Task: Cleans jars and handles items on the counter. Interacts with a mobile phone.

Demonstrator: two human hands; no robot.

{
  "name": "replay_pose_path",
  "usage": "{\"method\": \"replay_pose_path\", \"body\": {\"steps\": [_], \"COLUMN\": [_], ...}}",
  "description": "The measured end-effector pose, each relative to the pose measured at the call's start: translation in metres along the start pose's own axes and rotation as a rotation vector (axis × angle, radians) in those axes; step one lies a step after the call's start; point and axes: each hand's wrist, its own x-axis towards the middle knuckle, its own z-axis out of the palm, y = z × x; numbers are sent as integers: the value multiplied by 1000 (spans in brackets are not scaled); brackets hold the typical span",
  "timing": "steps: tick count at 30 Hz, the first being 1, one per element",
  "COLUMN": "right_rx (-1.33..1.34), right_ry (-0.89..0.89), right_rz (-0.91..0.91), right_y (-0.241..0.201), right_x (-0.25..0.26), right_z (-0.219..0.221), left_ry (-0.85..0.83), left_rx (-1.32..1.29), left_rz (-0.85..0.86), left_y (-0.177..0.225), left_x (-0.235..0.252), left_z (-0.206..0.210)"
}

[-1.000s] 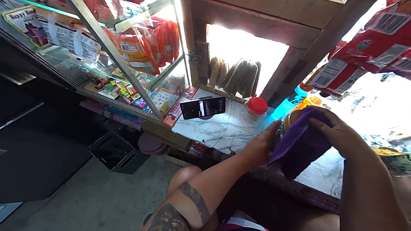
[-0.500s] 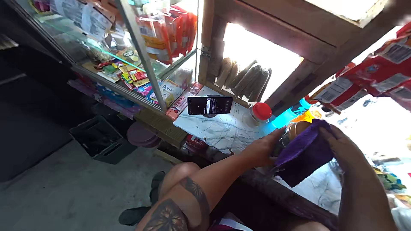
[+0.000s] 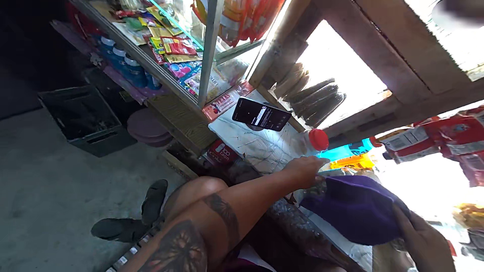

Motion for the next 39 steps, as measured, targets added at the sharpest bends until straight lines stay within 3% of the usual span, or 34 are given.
{"method": "replay_pose_path", "body": {"steps": [9,12,15,28,35,39], "right_rx": [231,231,32,-12,-62,-8], "right_ry": [246,104,-106,-129,-142,-166], "right_rz": [-335,-495,-499,-488,-500,-521], "right_y": [11,5,-11,-18,-20,-19], "right_x": [18,27,27,30,39,53], "right_z": [2,2,21,29,25,25], "left_ry": [152,203,162,188,99,212], "left_rx": [-56,-61,-50,-19,-76,-3], "left_rz": [230,269,283,375,406,448], "left_y": [13,12,10,4,1,8], "left_x": [-8,-6,-4,-2,6,2], "left_z": [28,33,37,49,38,38]}}
